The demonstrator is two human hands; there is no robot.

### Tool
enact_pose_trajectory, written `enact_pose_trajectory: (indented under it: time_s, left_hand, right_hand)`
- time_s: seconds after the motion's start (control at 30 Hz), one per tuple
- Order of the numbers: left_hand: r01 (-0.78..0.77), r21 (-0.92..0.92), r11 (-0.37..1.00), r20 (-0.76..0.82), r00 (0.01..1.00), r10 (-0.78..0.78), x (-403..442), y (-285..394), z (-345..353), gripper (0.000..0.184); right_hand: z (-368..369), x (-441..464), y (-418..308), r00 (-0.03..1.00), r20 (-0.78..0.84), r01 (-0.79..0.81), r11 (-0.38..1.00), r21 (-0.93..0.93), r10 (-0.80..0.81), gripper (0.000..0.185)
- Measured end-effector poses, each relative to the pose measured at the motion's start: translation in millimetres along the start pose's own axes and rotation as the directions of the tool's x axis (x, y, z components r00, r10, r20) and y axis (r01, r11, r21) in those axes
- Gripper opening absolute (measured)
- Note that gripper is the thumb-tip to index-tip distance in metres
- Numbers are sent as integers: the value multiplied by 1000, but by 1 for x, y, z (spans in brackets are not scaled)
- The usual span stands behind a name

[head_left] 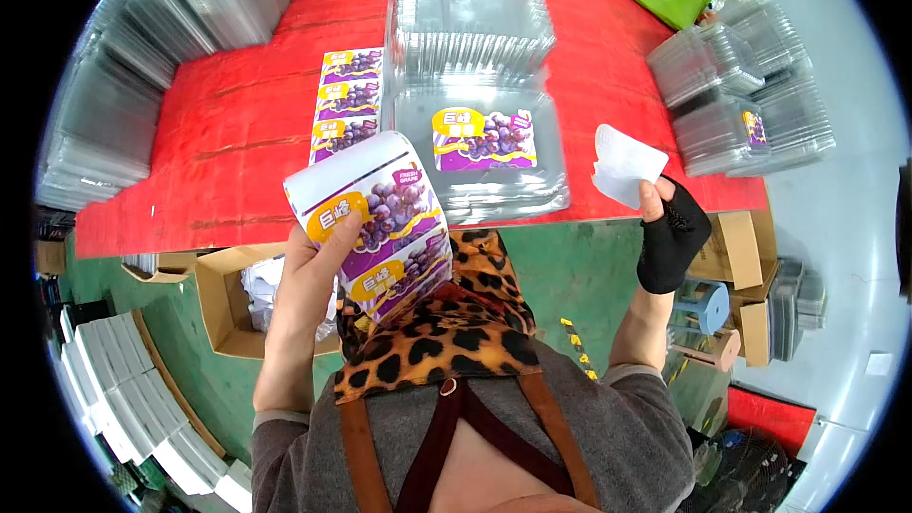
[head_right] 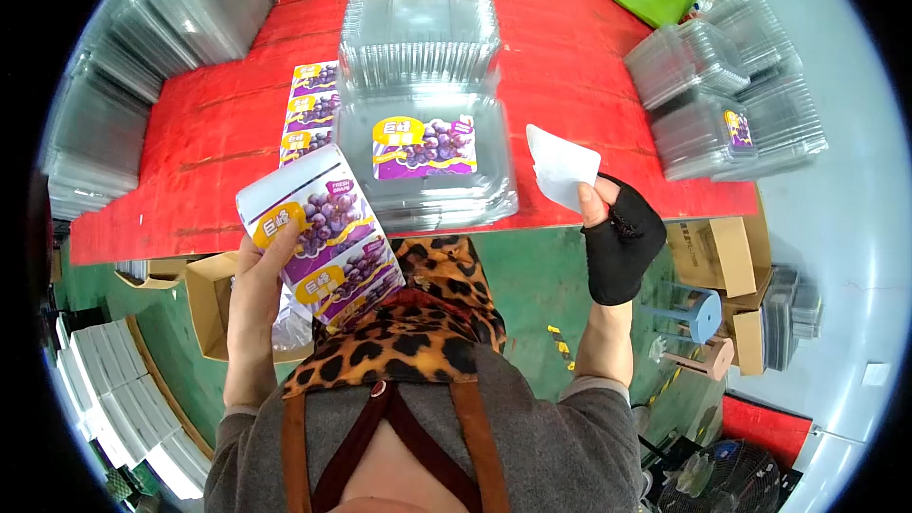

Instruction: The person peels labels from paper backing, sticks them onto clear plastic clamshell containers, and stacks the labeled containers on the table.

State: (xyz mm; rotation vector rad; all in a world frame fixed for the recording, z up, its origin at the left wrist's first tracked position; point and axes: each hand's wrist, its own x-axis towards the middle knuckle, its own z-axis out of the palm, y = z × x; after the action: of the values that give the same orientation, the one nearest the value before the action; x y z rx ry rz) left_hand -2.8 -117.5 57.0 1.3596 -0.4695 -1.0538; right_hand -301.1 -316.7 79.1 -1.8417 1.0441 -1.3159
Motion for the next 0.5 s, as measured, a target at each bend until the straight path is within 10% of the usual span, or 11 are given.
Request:
enact_pose_trajectory:
  time_s: [0.3,0.5]
  left_hand:
    - [-75,112,991,51,996,70,-14,14,7,32]
    - [45,-655,755,148,987,70,5,55,16,57]
  right_hand:
    - [-5,-5,0,996,-25,80,994,-79,-82,13]
    - [1,8,-20,655,347,641,737,214,-671,9]
